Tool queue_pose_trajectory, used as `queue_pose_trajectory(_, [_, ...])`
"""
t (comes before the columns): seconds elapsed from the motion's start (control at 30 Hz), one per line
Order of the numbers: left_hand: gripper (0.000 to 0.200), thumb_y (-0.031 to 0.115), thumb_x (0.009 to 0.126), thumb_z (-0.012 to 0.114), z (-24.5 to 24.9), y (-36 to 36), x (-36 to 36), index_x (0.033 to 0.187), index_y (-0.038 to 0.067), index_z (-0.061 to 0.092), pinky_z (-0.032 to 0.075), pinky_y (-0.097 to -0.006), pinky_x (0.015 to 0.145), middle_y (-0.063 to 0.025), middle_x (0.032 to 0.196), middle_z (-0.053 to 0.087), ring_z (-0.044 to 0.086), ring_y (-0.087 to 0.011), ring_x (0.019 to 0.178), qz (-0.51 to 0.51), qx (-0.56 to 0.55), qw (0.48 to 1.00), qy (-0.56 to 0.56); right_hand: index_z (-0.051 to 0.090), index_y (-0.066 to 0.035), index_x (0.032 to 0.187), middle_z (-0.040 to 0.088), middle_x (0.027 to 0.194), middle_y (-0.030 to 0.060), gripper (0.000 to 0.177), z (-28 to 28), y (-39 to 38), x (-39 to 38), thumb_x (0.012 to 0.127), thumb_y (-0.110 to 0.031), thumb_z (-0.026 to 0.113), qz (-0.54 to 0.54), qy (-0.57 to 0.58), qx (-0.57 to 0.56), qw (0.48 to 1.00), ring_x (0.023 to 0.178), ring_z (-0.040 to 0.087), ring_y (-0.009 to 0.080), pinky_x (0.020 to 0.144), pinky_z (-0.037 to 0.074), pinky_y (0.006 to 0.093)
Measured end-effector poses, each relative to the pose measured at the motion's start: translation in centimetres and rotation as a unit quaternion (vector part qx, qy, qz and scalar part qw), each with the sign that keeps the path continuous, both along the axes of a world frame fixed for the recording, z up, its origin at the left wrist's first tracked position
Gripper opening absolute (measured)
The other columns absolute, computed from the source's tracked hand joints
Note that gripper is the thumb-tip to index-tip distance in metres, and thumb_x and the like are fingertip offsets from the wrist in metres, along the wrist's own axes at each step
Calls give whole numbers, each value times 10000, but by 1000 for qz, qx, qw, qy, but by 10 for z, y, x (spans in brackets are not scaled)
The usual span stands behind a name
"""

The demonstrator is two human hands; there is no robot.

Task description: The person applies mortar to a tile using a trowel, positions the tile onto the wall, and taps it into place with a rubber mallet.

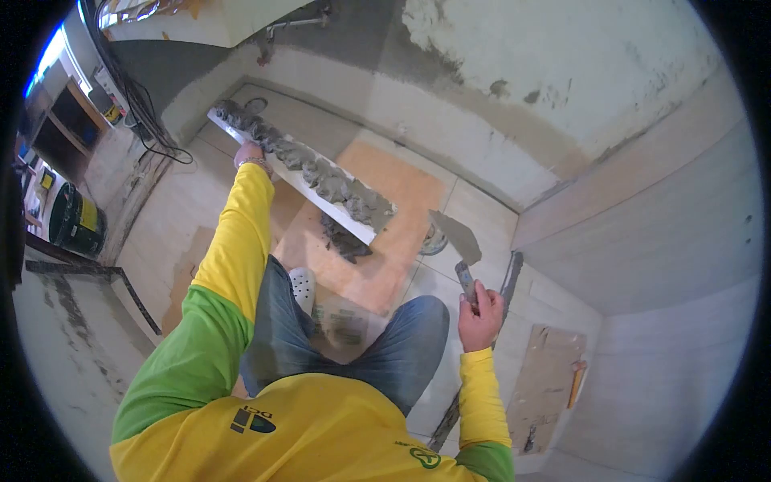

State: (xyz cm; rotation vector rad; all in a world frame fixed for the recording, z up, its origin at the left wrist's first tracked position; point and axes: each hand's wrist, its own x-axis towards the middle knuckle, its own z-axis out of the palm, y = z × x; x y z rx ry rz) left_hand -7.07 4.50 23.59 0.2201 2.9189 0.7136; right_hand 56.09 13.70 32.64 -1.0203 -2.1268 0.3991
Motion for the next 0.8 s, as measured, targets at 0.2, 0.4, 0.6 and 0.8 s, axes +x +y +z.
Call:
queue_pose_trajectory(0.2, [406,293,985,471,89,-6,78,1217,9,645,513,-375,888,-187,1116,695,669,-307,1033,100,243,965,3,686,-28,1147,607,936,109,453,51,12,-1,705,-61,776,151,-28,-64,986,819,597,210,701,487,298])
queue_pose_trajectory(0.4, [423,344,966,504,96,-4,90,1111,-11,685,486,-403,865,-196,1061,694,651,-338,982,193,454,869,-45,710,-33,1095,621,885,99,414,93,4,0,689,-66,782,212,-147,-148,955,755,601,215,693,488,293])
queue_pose_trajectory(0.6, [393,321,960,531,97,4,94,1106,-10,684,491,-392,827,-177,1007,693,644,-319,908,203,526,825,-42,713,-55,1107,612,877,92,421,98,-10,-4,693,-83,786,216,-175,-163,947,714,606,207,661,495,298])
queue_pose_trajectory(0.8, [412,318,972,535,104,5,98,1161,-24,665,484,-393,878,-197,1082,690,649,-329,976,191,520,832,-34,712,-75,1118,603,872,89,411,104,-9,-1,713,-84,775,163,-214,-103,958,691,605,214,653,506,308])
